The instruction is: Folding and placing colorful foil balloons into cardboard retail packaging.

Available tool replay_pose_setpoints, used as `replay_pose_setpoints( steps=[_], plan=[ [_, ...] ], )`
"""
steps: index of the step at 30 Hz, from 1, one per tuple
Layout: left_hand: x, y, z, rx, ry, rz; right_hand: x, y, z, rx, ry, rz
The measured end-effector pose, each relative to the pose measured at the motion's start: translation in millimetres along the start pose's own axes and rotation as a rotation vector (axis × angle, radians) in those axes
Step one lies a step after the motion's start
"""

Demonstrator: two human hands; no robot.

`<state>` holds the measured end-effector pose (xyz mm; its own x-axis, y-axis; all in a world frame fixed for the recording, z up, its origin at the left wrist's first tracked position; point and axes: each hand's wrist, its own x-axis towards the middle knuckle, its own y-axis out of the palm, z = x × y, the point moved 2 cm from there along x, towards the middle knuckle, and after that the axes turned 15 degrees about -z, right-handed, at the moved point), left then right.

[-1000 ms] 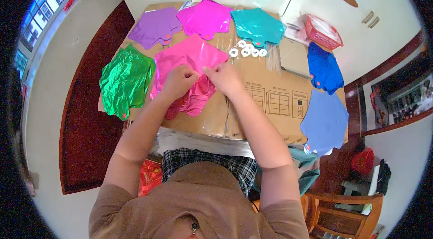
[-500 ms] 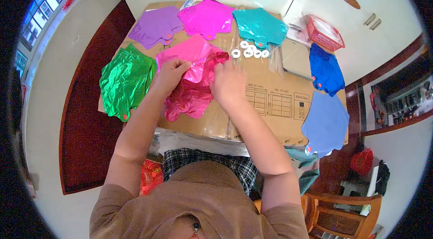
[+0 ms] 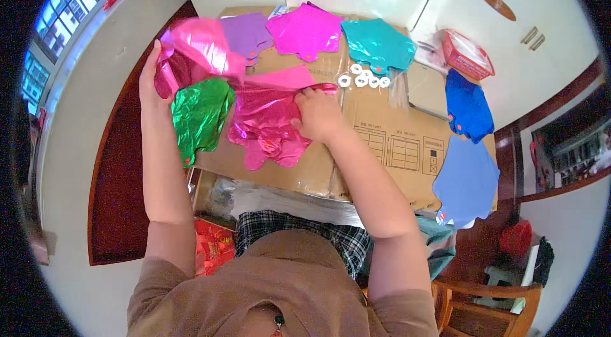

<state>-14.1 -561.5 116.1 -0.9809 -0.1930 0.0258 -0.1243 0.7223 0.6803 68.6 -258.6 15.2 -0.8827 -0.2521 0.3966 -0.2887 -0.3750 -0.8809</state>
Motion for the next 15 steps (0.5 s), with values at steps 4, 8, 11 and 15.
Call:
replay_pose_setpoints(
  steps=[4, 8, 11, 15],
  plan=[
    [-30, 35, -21, 0.010, 0.178, 0.012, 9, -2, 0, -0.047, 0.018, 0.055],
    [-59, 64, 3, 0.540, 0.480, 0.015, 19, -3, -11, 0.161, 0.060, 0.025],
    [-98, 67, 70, 0.897, 0.994, 0.289, 14, -15, -22, 0.572, 0.361, -0.112],
    [-132, 46, 131, 0.971, 0.894, 0.392, -11, -55, -22, 2.042, 0.785, 0.235]
  ],
)
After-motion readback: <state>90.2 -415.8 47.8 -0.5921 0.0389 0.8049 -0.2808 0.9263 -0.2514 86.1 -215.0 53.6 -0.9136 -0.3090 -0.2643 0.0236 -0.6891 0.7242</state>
